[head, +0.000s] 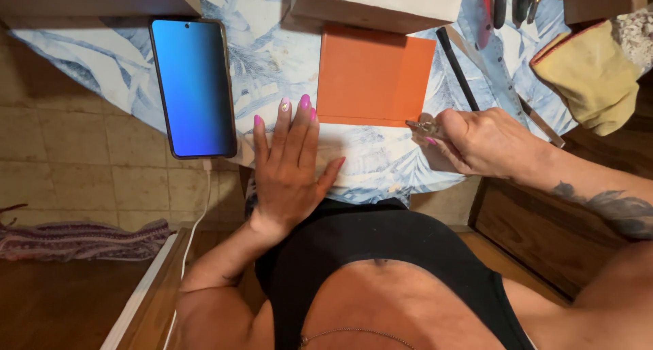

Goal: Measuring, marking, and cutting a piece of orange material using a ruler, pen, and hand tools

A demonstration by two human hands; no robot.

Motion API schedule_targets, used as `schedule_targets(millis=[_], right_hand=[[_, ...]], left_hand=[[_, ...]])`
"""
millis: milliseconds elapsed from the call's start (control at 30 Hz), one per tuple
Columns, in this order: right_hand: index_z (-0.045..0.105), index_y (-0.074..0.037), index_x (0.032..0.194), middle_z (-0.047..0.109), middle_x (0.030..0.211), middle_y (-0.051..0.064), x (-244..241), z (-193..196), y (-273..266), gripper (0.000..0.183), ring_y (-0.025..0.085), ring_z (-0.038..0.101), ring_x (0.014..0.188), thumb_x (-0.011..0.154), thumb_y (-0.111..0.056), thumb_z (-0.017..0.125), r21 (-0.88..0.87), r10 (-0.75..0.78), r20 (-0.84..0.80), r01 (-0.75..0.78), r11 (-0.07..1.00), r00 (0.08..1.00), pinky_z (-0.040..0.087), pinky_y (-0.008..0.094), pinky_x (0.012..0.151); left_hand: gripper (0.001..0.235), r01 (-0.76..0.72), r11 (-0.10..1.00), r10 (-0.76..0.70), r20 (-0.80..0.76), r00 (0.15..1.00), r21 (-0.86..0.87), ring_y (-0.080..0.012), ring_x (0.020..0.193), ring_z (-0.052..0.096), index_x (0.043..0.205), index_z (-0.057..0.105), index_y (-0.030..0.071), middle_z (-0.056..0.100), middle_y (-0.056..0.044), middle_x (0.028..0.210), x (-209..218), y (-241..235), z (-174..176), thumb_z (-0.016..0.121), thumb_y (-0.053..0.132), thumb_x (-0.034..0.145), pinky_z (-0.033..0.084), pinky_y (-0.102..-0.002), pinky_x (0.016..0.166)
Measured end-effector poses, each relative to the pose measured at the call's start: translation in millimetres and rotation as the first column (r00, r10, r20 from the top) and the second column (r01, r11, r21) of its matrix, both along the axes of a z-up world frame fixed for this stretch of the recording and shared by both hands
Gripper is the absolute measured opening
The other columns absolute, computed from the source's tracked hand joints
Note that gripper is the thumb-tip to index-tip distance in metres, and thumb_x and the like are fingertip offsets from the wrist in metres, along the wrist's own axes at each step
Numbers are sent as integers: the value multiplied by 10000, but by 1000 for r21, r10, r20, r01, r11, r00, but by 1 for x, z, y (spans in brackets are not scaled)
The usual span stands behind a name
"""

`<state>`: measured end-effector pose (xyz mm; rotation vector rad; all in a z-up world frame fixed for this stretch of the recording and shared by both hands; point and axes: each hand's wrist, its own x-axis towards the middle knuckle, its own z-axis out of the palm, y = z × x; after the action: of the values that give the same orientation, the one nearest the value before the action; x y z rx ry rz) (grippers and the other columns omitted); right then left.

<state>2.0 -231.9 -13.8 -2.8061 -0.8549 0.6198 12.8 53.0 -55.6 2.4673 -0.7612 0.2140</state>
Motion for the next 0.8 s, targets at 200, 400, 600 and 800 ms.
schedule_targets(millis=[200,400,600,800], right_hand=[[329,-43,829,469,570,95,0,1,2,182,299,433,362,832,-188,439,-15,-13,-3,13,1000,1000,330,382,310],[338,-43,845,473,556,92,0,0,2,186,303,441,369,822,-190,449,-10,-21,-5,21,1000,1000,333,384,316],[329,-39,851,484,569,95,1,0,4,194,294,455,375,833,-201,435,-2,-15,-24,15,1000,1000,337,381,315],[318,-42,849,432,515,86,5,-2,7,196,276,408,339,830,-185,451,40,-4,-17,4,999,1000,310,368,304]], left_hand=[[482,-6,1000,6,1,1000,6,-346,1183,381,1143,477,-36,428,-173,1251,2,0,3,467,369,883,239,-530,979],[507,-4,1000,4,-9,1000,18,-333,1197,365,1169,451,-37,419,-157,1264,1,1,3,436,386,889,236,-526,986],[507,-12,1000,11,4,1000,18,-332,1191,375,1164,463,-36,423,-153,1262,2,0,2,410,388,892,237,-525,985],[518,-15,1000,15,1,1000,26,-328,1196,371,1174,453,-33,421,-154,1265,2,0,1,381,397,896,228,-524,988]])
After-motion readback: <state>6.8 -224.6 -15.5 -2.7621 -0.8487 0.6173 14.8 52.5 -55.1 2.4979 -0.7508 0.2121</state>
